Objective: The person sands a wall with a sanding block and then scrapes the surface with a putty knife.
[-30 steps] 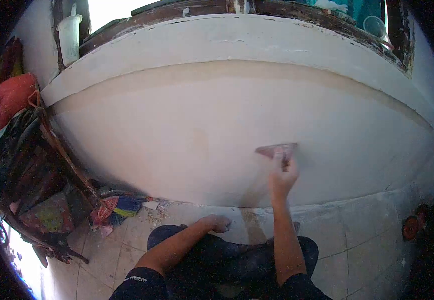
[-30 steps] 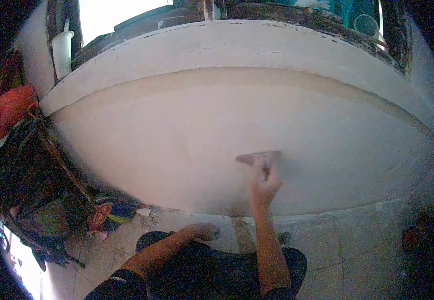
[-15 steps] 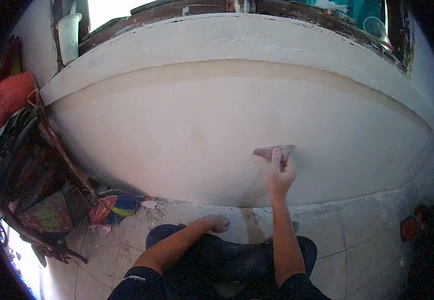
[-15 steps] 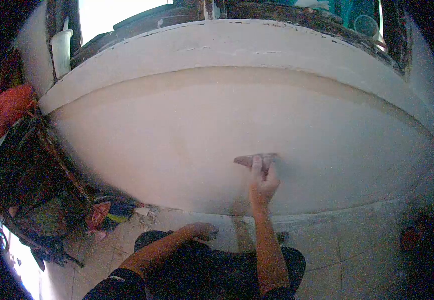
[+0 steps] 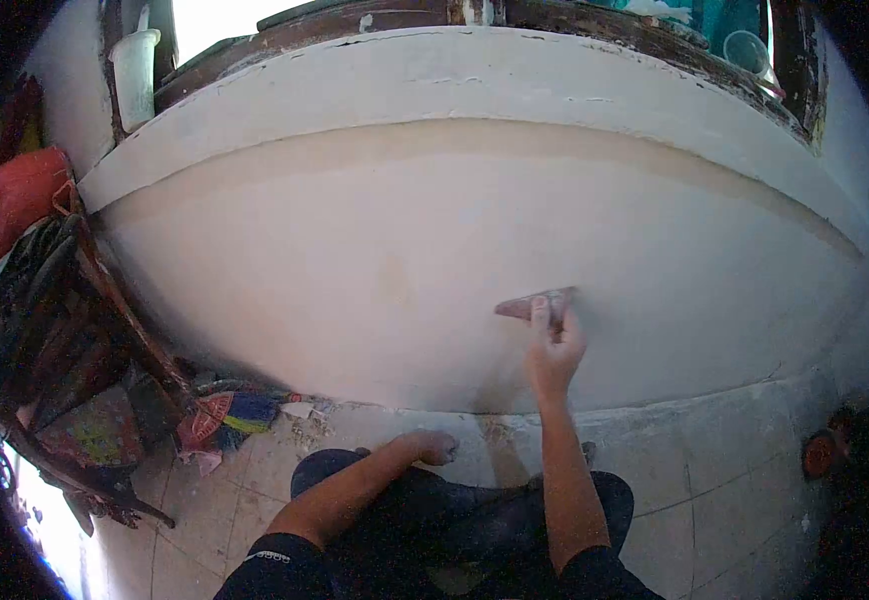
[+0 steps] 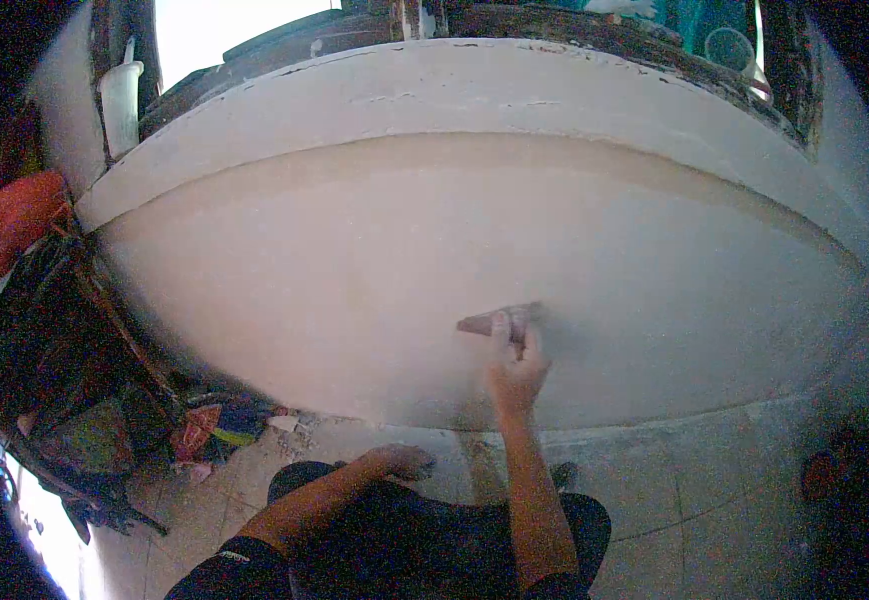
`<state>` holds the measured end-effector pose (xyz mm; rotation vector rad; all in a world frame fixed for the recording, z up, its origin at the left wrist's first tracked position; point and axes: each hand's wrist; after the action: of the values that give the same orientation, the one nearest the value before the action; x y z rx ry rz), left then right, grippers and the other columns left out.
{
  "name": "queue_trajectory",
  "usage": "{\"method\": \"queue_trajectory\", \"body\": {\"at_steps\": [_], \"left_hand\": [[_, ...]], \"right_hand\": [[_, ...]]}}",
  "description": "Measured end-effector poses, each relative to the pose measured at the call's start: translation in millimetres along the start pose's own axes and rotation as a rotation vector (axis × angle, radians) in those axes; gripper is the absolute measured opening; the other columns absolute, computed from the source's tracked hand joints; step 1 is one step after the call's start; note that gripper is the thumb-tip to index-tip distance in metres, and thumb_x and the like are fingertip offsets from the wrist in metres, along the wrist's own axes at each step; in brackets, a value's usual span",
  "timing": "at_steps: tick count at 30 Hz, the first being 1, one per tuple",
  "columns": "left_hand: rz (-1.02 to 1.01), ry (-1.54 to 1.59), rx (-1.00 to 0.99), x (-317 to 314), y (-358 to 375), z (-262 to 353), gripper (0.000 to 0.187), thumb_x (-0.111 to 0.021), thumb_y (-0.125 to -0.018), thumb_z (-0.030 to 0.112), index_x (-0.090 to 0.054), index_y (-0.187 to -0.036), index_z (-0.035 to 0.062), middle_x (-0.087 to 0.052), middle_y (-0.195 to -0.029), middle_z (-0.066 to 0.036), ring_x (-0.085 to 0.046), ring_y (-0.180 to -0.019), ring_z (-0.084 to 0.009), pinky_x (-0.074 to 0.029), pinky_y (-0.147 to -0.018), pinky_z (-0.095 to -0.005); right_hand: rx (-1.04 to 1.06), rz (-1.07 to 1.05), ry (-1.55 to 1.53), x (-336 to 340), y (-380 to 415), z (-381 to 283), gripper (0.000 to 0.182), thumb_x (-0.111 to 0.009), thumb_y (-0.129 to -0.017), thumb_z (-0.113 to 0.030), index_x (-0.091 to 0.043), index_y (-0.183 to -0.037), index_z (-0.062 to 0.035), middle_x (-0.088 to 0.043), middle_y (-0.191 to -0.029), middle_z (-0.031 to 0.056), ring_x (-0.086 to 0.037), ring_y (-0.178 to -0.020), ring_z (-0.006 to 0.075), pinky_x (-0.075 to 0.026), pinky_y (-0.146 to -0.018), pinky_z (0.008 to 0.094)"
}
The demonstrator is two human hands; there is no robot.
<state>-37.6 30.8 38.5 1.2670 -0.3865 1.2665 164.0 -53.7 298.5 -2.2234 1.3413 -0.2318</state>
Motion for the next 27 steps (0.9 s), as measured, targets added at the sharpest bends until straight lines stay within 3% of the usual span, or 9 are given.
{"method": "queue_trajectory", "body": {"at_steps": [2, 4, 5, 7, 15, 17, 21, 23, 27], "left_hand": [[0.052, -0.052, -0.067, 0, 0, -1, 0.037, -0.055, -0.093, 0.029, -0.061, -0.119, 0.0025, -0.066, -0.118, -0.022, -0.062, -0.112, -0.0398, -0.049, -0.095, -0.0525], [-0.170, 0.044, 0.070, 60, 43, 46, 0.038, -0.055, -0.094, 0.030, -0.062, -0.119, 0.0037, -0.066, -0.118, -0.022, -0.062, -0.113, -0.0394, -0.048, -0.096, -0.0523], [-0.168, 0.044, 0.072, 47, 33, 34, 0.038, -0.055, -0.094, 0.030, -0.062, -0.119, 0.0037, -0.066, -0.118, -0.022, -0.062, -0.113, -0.0394, -0.048, -0.096, -0.0523], [-0.055, 0.011, 0.093, 7, -1, 4, 0.037, -0.054, -0.094, 0.030, -0.063, -0.118, 0.0043, -0.065, -0.119, -0.022, -0.062, -0.113, -0.0397, -0.048, -0.097, -0.0525], [-0.120, 0.013, 0.068, 32, 22, 30, 0.036, -0.053, -0.094, 0.028, -0.063, -0.119, 0.0042, -0.066, -0.119, -0.021, -0.062, -0.114, -0.0387, -0.048, -0.096, -0.0519], [-0.128, -0.005, 0.074, 40, 28, 34, 0.036, -0.054, -0.094, 0.027, -0.063, -0.120, 0.0040, -0.066, -0.120, -0.021, -0.061, -0.115, -0.0386, -0.048, -0.097, -0.0513], [-0.089, 0.037, 0.105, 47, 33, 42, 0.036, -0.054, -0.093, 0.025, -0.062, -0.121, 0.0040, -0.066, -0.121, -0.021, -0.061, -0.114, -0.0393, -0.048, -0.098, -0.0501], [-0.124, -0.005, 0.110, 33, 18, 31, 0.037, -0.054, -0.093, 0.026, -0.062, -0.122, 0.0040, -0.066, -0.120, -0.022, -0.061, -0.113, -0.0393, -0.048, -0.098, -0.0503], [-0.147, 0.076, 0.100, 51, 35, 43, 0.039, -0.052, -0.094, 0.027, -0.060, -0.125, 0.0042, -0.063, -0.126, -0.020, -0.060, -0.118, -0.0385, -0.047, -0.099, -0.0520]], "right_hand": [[0.143, -0.155, -0.004, -2, 0, -8, 0.023, -0.065, -0.100, -0.023, -0.068, -0.094, -0.0005, -0.066, -0.080, -0.0005, -0.057, -0.073, 0.0056, -0.047, -0.065, 0.0242], [0.089, -0.042, -0.100, -4, 1, -34, 0.024, -0.065, -0.099, -0.023, -0.067, -0.092, -0.0003, -0.065, -0.079, -0.0005, -0.055, -0.072, 0.0059, -0.046, -0.065, 0.0249], [0.036, 0.070, -0.190, -5, 1, -42, 0.024, -0.065, -0.099, -0.023, -0.067, -0.091, -0.0002, -0.064, -0.079, -0.0005, -0.054, -0.072, 0.0062, -0.046, -0.065, 0.0256], [0.038, 0.042, -0.059, -3, 1, -24, 0.026, -0.065, -0.099, -0.024, -0.067, -0.090, 0.0002, -0.064, -0.078, -0.0001, -0.053, -0.072, 0.0065, -0.045, -0.065, 0.0256], [0.209, -0.228, 0.101, -14, 11, 5, 0.027, -0.064, -0.100, -0.023, -0.067, -0.088, 0.0012, -0.065, -0.077, 0.0019, -0.054, -0.070, 0.0067, -0.045, -0.062, 0.0265], [0.114, -0.031, 0.016, -10, 1, 2, 0.025, -0.064, -0.100, -0.022, -0.067, -0.090, 0.0009, -0.066, -0.079, 0.0017, -0.054, -0.071, 0.0067, -0.045, -0.064, 0.0266], [-0.085, 0.119, -0.236, -9, -3, -11, 0.024, -0.064, -0.100, -0.022, -0.066, -0.092, 0.0006, -0.065, -0.080, 0.0003, -0.054, -0.072, 0.0060, -0.045, -0.065, 0.0252], [0.046, 0.027, -0.100, -15, 6, 16, 0.027, -0.067, -0.097, -0.027, -0.068, -0.092, -0.0006, -0.070, -0.083, 0.0077, -0.061, -0.073, 0.0147, -0.048, -0.069, 0.0321], [0.055, -0.208, 0.035, -10, 10, 19, 0.026, -0.066, -0.098, -0.025, -0.069, -0.092, 0.0000, -0.071, -0.085, 0.0087, -0.062, -0.076, 0.0131, -0.049, -0.070, 0.0307]]}}
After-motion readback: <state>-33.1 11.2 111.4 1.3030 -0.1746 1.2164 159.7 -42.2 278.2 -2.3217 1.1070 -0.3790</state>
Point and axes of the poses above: each hand's wrist, its own y-axis away from the middle knuckle, its own x-axis out of the back of the hand, z = x × y
